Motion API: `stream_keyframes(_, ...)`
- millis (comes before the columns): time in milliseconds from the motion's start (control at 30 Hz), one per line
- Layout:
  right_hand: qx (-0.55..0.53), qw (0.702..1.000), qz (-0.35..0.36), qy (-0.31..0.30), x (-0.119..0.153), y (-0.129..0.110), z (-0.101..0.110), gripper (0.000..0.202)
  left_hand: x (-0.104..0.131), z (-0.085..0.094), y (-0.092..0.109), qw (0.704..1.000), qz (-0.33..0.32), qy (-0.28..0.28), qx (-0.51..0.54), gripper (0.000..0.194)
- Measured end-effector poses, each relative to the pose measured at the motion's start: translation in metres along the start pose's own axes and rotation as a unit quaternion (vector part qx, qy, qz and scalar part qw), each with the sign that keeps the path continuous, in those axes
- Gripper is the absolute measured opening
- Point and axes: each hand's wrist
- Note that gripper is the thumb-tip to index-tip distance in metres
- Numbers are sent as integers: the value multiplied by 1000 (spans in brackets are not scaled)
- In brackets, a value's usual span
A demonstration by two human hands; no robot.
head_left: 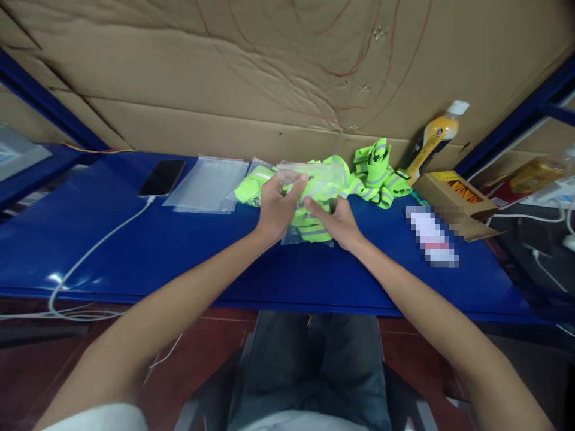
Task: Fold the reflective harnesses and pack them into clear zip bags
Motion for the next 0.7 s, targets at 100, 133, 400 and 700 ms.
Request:
stream_keyframes(100, -34, 997, -16, -64, -2, -7, 6, 50, -1, 2, 6, 994, 40, -68, 72, 43)
stream_keyframes(133, -39, 997, -4, -63, -3, -9, 7, 48, 0, 2, 8, 990, 64, -96, 87, 49)
stream_keyframes(400, 70, 995, 24, 72, 5, 3, -9, 56, 13, -5, 8, 984, 98, -94, 115, 45)
stream_keyframes(700, -105, 983, -119, -88, 2, -14, -5, 67, 5, 0, 17, 981, 125, -55, 141, 53)
Point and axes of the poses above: each hand's wrist, its own x-axis away from the middle knuckle, its own z-axis out of the back of the hand, y = z × x, and after that the axes turned 7 degrees about -x, right-handed
